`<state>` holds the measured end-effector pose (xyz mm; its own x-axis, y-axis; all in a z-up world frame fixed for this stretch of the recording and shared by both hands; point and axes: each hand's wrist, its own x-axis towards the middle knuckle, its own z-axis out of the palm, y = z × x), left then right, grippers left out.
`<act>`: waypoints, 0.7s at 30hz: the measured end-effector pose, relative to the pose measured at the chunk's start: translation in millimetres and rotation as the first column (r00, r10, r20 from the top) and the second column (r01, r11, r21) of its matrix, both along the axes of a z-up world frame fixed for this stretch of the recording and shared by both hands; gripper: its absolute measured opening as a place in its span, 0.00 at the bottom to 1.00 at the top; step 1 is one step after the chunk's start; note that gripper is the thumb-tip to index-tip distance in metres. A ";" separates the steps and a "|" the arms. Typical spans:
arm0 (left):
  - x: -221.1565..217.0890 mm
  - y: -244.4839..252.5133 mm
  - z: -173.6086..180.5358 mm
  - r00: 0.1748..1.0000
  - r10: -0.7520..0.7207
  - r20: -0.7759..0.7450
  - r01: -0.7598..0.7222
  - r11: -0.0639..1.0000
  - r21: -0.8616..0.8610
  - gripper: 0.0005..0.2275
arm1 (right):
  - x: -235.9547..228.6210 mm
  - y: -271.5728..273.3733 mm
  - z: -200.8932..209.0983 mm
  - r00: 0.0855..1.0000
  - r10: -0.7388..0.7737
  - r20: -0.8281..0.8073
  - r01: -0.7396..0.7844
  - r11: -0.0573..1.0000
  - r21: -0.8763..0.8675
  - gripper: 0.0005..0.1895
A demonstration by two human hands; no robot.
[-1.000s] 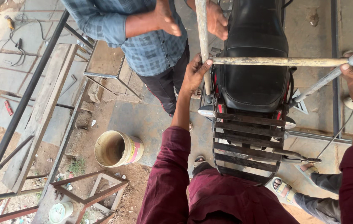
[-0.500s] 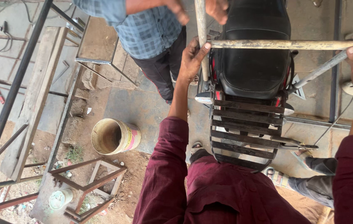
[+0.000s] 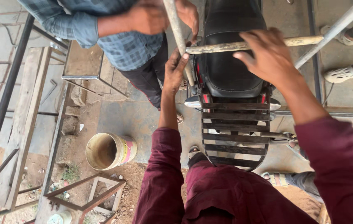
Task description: The person measures a metal frame structure using a tape measure while another person assists by holding the frame. The person then places a blue tarp over the frame and uses a welding torch to weld the frame.
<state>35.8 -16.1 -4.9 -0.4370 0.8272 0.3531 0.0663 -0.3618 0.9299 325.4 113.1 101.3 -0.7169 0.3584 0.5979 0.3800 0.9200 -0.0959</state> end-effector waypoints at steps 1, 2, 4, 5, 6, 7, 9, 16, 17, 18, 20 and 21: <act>1.5 -0.7 -1.1 1.000 0.024 0.006 -0.024 0.999 -0.035 0.22 | -18.9 1.2 1.9 0.999 0.015 0.046 -0.014 1.000 -0.024 0.28; 3.0 -0.5 -1.7 0.999 0.052 0.011 -0.051 0.996 -0.068 0.23 | -33.2 3.4 3.6 0.995 0.035 0.092 -0.031 0.998 -0.045 0.30; 0.6 -0.1 -0.3 0.997 0.071 0.005 -0.070 0.994 -0.090 0.24 | -53.1 7.6 5.6 0.973 0.035 0.227 0.019 0.972 -0.233 0.28; -3.7 0.4 1.5 0.998 0.062 -0.005 -0.063 0.995 -0.079 0.24 | -60.7 8.6 5.6 0.955 0.046 0.294 0.053 0.946 -0.320 0.27; -6.0 0.3 1.9 0.999 0.054 -0.010 -0.054 0.996 -0.067 0.24 | -63.7 9.3 4.8 0.954 0.038 0.297 0.058 0.949 -0.308 0.26; -11.1 0.1 3.1 0.998 0.051 -0.041 -0.056 0.991 -0.120 0.23 | -64.7 10.5 3.9 0.953 0.030 0.300 0.064 0.953 -0.297 0.26; -14.6 0.5 2.5 0.995 0.035 -0.089 -0.055 0.971 -0.234 0.22 | -60.0 11.9 0.2 0.950 0.021 0.313 0.074 0.955 -0.288 0.26; -18.7 2.3 5.4 1.000 -0.006 -0.004 0.005 0.974 -0.228 0.22 | -63.3 12.3 -6.8 0.972 0.012 0.233 0.040 0.975 -0.217 0.27; -19.0 -0.9 4.2 1.000 0.009 0.004 -0.008 0.978 -0.209 0.21 | -63.1 10.7 -7.9 0.980 0.020 0.197 0.017 0.983 -0.183 0.27; -16.1 0.3 3.1 1.000 0.008 0.019 -0.004 0.982 -0.188 0.21 | -59.8 9.0 -8.1 0.984 0.010 0.180 0.024 0.982 -0.189 0.26; -22.5 -3.5 0.2 0.995 0.065 -0.075 -0.085 0.953 -0.290 0.20 | -61.2 5.5 -13.1 0.986 -0.012 0.169 0.045 0.980 -0.192 0.24; -25.5 -4.2 -3.3 0.995 0.084 -0.061 -0.099 0.937 -0.336 0.20 | -61.9 6.1 -16.9 0.984 -0.025 0.176 0.059 0.980 -0.189 0.23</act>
